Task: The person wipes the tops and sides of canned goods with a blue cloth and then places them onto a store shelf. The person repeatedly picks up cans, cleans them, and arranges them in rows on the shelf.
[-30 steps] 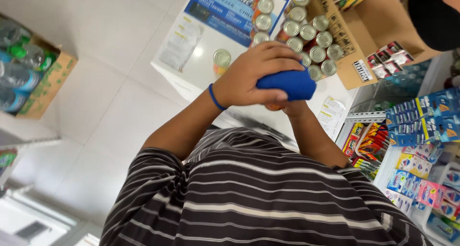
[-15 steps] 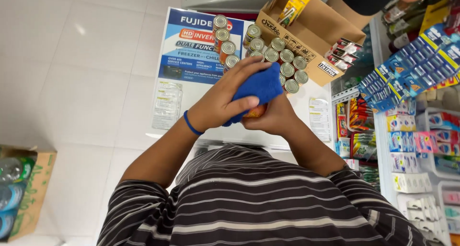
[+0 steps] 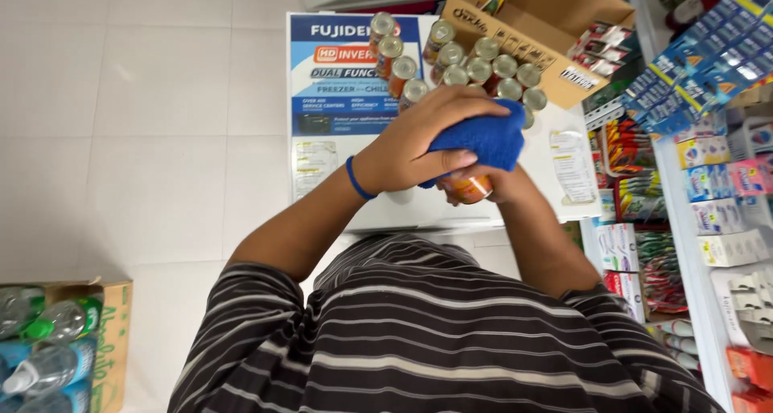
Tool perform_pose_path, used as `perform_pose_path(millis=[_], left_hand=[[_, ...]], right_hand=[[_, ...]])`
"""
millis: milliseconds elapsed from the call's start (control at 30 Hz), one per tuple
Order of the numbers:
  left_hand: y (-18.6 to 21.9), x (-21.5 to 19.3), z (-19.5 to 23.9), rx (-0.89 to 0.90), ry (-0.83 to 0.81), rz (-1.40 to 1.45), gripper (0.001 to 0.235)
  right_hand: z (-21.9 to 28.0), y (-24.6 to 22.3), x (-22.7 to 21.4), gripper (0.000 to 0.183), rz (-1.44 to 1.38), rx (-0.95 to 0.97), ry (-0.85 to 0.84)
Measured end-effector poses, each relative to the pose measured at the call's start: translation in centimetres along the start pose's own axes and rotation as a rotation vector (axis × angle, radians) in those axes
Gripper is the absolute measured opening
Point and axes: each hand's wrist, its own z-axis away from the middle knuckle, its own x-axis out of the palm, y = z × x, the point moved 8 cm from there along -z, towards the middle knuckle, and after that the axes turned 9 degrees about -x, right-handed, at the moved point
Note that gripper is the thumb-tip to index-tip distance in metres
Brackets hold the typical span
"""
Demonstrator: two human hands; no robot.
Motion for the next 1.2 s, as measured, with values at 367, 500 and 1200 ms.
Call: perform_pose_path(millis=[367,500,1200], left_hand=[[-5.7,-3.9,2.3,-0.222,0.252,0.455,0.048],[-8.2,-5.0,6.5,-0.216,0.613,0.533,0.056],[-19.1,-2.8,12.5,-0.878,0.618,0.467,0.046]], right_hand=[[1.2,-0.2,3.4,0.063,-0.018,-0.219,0.099],[0.3,-0.6,2.4,0.072,0.004,-0.299,0.197],[1.4,7.7,2.8,0.078,0.627,-0.678,0.22]])
